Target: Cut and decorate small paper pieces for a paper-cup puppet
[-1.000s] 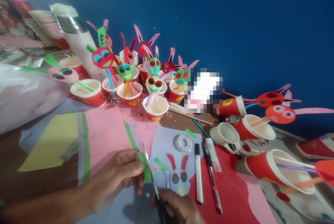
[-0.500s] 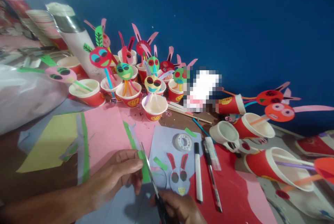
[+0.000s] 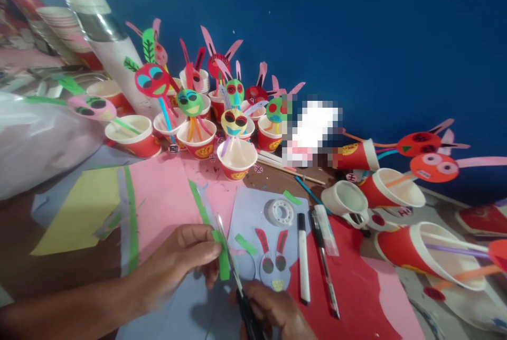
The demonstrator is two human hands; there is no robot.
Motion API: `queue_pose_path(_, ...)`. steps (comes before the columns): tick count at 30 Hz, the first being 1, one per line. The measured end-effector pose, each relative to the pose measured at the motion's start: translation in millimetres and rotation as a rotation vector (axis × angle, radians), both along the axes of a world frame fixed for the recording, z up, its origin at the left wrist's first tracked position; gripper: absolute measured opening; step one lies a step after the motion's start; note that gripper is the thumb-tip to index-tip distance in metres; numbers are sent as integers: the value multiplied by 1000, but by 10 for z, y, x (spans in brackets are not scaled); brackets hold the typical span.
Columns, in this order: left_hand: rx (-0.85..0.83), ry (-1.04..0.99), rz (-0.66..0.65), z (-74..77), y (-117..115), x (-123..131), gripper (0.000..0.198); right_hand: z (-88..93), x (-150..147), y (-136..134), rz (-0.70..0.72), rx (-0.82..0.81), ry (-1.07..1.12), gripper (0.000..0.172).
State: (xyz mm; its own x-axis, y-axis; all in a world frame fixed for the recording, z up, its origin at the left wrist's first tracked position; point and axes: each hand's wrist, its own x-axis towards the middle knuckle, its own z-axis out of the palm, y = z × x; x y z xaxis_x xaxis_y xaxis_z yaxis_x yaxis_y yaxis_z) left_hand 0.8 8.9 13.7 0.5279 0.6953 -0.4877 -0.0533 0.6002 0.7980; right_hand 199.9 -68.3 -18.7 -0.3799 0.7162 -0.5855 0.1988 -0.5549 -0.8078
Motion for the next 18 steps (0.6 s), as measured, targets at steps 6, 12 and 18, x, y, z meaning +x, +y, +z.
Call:
queue_pose_path(6, 18, 10, 2, -12, 6, 10, 22, -120, -38, 93, -72, -284, 17, 53)
queue_pose_path(12, 27, 3, -35, -33, -2, -10, 23, -122, 2, 134, -99, -315, 28, 51)
queue_pose_path(18, 37, 10, -42, -49, -6, -27, 22, -19, 34, 37, -39, -148, 112, 65)
